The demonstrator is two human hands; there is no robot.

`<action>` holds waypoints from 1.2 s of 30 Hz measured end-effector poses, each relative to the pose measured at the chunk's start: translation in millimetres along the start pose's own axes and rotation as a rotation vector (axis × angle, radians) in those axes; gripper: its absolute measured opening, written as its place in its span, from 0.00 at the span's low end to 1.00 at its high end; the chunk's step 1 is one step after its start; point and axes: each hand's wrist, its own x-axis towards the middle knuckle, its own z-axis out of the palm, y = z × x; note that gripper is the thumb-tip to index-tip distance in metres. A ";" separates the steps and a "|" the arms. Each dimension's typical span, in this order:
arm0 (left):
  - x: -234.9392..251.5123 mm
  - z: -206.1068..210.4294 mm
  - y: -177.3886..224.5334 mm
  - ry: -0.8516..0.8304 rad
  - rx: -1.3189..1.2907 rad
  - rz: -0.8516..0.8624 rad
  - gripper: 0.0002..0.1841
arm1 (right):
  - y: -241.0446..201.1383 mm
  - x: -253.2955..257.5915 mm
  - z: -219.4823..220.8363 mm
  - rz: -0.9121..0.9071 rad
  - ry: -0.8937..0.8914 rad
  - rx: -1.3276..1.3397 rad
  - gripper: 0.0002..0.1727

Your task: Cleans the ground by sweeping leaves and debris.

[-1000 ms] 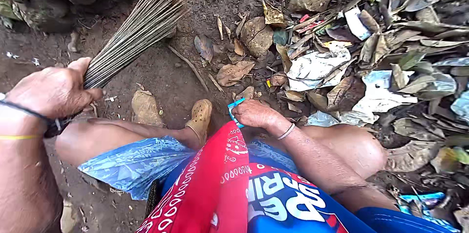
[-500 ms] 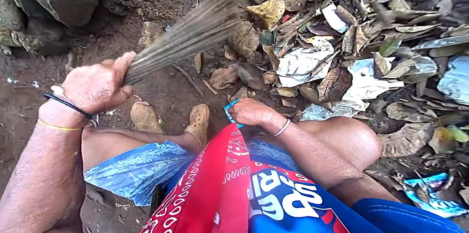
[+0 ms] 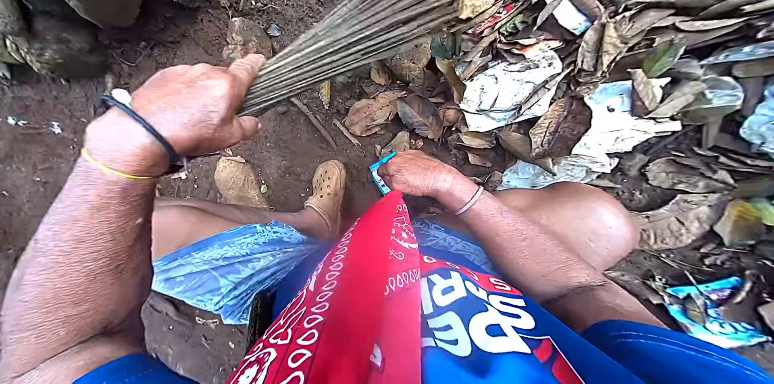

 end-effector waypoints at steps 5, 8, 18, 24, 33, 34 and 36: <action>5.3 22.4 -38.0 -0.105 0.017 -0.378 0.36 | -2.0 -3.0 -4.4 0.018 -0.061 -0.021 0.15; 22.1 63.8 -24.3 -0.317 0.038 -0.471 0.32 | -1.7 -2.4 -1.1 -0.002 -0.095 -0.022 0.15; -49.1 49.8 46.3 -0.443 -0.146 0.003 0.41 | -9.8 5.2 13.1 -0.068 -0.208 -0.031 0.15; -76.2 39.7 -21.8 -0.069 -0.165 -0.036 0.41 | -3.3 -1.5 14.1 -0.069 -0.114 -0.003 0.15; 85.8 45.5 -25.1 -0.186 -0.087 -0.484 0.19 | -19.3 -13.0 -9.8 -0.007 -0.174 -0.010 0.19; 87.8 47.6 -19.4 -0.199 -0.127 -0.424 0.20 | -18.8 -13.8 -11.5 -0.007 -0.169 -0.001 0.20; 64.8 47.6 -14.3 -0.197 -0.217 -0.270 0.29 | -18.0 -13.0 -11.7 0.006 -0.169 0.018 0.20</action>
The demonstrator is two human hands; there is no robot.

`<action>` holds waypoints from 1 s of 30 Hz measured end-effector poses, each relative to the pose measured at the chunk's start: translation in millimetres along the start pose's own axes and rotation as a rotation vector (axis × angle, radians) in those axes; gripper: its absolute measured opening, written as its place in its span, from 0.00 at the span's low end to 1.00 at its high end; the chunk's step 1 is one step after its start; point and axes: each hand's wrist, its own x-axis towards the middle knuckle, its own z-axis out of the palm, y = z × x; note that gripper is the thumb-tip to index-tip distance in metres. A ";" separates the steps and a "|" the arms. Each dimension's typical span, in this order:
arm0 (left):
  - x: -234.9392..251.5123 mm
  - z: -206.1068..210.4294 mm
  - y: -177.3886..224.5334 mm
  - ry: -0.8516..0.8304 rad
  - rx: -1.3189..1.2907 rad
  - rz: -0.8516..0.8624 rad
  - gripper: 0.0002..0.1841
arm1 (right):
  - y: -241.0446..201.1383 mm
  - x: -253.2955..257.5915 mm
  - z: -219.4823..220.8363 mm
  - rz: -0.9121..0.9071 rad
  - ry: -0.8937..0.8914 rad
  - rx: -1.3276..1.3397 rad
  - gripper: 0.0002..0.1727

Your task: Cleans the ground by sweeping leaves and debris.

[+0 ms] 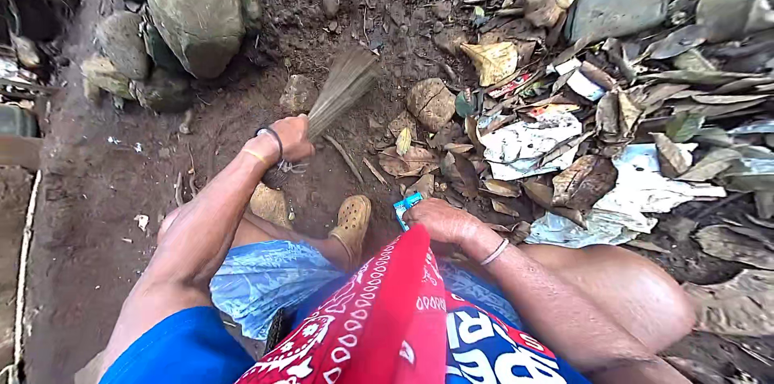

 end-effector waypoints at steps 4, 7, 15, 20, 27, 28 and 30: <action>-62.1 -16.4 -23.8 0.050 -0.152 0.279 0.40 | 4.0 5.5 -0.9 0.044 -0.012 0.014 0.20; -66.4 -36.0 -40.0 0.197 -0.172 0.223 0.36 | 5.2 8.4 2.2 0.027 -0.008 0.018 0.20; 57.9 -47.5 82.7 0.094 -0.351 0.010 0.21 | 0.7 4.2 -7.9 -0.015 0.029 0.006 0.18; 10.9 -17.3 121.0 -0.052 -0.218 0.290 0.25 | 5.3 2.9 -8.6 -0.017 0.041 0.003 0.20; -41.3 -39.2 51.1 0.084 -0.327 0.470 0.40 | 1.3 -11.6 -9.5 0.092 0.093 0.021 0.21; -35.4 -43.3 53.0 0.085 -0.418 0.442 0.43 | -0.1 -14.6 -7.8 0.102 0.103 0.026 0.21; -9.0 -47.3 68.6 0.073 -0.593 0.425 0.46 | -3.2 -21.2 -7.3 0.124 0.114 0.028 0.21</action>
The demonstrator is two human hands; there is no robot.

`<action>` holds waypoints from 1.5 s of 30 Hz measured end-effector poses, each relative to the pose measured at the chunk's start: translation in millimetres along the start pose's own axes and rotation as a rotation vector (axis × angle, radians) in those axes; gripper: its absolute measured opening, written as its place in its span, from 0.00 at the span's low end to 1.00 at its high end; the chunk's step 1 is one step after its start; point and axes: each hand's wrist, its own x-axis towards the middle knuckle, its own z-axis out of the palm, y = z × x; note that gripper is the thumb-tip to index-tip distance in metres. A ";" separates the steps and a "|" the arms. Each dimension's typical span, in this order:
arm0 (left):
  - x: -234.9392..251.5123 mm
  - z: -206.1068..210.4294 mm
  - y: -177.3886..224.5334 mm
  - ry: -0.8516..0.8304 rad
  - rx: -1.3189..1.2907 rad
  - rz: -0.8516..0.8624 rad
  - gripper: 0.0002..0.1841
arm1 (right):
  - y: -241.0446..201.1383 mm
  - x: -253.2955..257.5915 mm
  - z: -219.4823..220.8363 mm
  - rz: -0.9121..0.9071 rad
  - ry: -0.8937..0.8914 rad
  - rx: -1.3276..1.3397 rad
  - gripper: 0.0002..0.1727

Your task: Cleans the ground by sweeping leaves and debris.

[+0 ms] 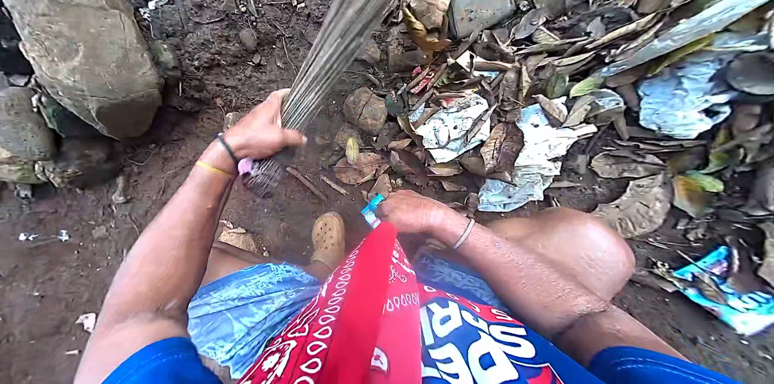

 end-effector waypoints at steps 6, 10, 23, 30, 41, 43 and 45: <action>64.4 60.7 34.5 -0.244 -0.079 0.102 0.39 | 2.0 -11.4 9.2 0.037 0.088 0.053 0.18; 14.4 40.2 33.0 -0.473 -0.046 0.294 0.47 | 2.7 -15.6 14.4 0.069 0.121 0.064 0.17; 19.0 65.2 32.0 -0.530 0.059 0.309 0.45 | -2.7 -7.2 21.6 0.093 0.104 -0.010 0.14; -96.6 -2.3 -84.4 -0.218 -0.282 -0.078 0.41 | 4.3 -1.9 23.8 0.032 0.035 0.009 0.18; -94.9 62.0 -82.7 -0.363 -0.132 -0.419 0.10 | -15.5 -7.8 39.0 -0.060 -0.134 -0.035 0.17; -96.8 69.2 -64.7 -0.427 -0.204 -0.384 0.09 | -18.7 -10.7 44.3 -0.084 -0.148 -0.023 0.17; -102.1 68.8 -56.3 -0.474 -0.216 -0.336 0.12 | -24.9 -14.5 45.3 -0.100 -0.189 -0.021 0.16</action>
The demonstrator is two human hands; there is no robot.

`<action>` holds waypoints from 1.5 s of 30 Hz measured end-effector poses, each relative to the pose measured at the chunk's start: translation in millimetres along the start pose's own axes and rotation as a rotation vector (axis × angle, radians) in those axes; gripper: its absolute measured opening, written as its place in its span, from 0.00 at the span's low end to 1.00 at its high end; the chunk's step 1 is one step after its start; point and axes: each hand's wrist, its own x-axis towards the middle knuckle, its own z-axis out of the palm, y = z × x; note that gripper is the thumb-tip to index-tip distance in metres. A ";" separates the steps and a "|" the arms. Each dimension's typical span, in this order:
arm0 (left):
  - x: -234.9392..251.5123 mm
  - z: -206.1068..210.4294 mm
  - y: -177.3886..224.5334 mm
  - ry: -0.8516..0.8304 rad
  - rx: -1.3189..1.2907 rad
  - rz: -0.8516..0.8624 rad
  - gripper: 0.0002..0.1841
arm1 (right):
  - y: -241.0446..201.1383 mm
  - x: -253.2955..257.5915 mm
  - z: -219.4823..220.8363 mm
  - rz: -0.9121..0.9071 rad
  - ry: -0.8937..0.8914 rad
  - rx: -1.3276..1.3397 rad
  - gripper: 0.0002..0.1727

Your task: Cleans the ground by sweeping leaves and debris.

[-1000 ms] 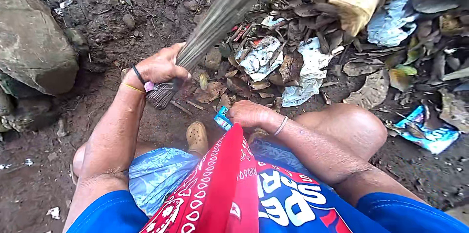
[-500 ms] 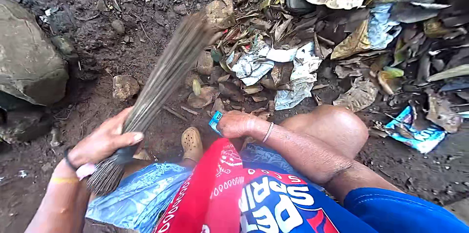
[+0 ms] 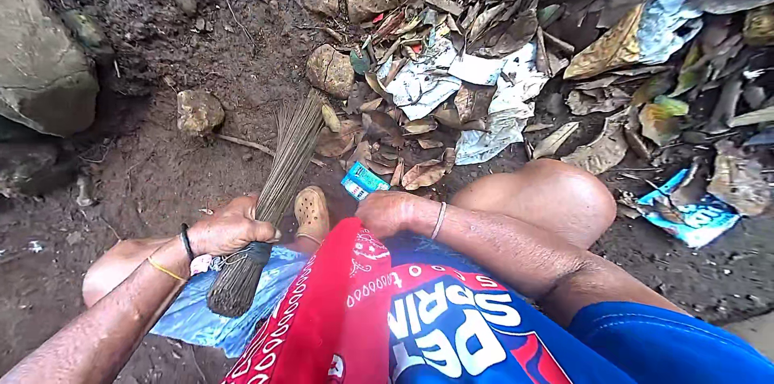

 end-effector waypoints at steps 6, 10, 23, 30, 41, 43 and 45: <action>-11.2 24.9 36.7 -0.251 0.107 0.198 0.32 | -9.0 -7.2 2.5 -0.006 -0.029 0.024 0.14; -19.2 21.3 62.1 -0.180 0.177 0.438 0.43 | -7.3 -12.1 0.3 0.030 0.033 0.076 0.16; 66.6 38.9 118.3 -0.048 0.012 0.321 0.10 | 12.4 -10.3 -15.6 0.102 0.148 0.084 0.18; 62.0 62.4 168.3 -0.181 0.214 0.591 0.33 | -6.8 -35.6 -31.4 0.136 0.160 0.107 0.20; 52.1 -5.2 155.9 0.271 0.173 0.600 0.59 | 25.1 -19.0 -23.0 0.077 0.208 -0.004 0.14; 63.4 -23.9 161.6 0.401 0.085 0.619 0.54 | 27.5 -19.6 -23.9 0.061 0.222 -0.015 0.13; 91.1 -42.6 173.0 0.528 0.022 0.578 0.49 | 29.5 -20.0 -24.9 0.042 0.239 -0.015 0.13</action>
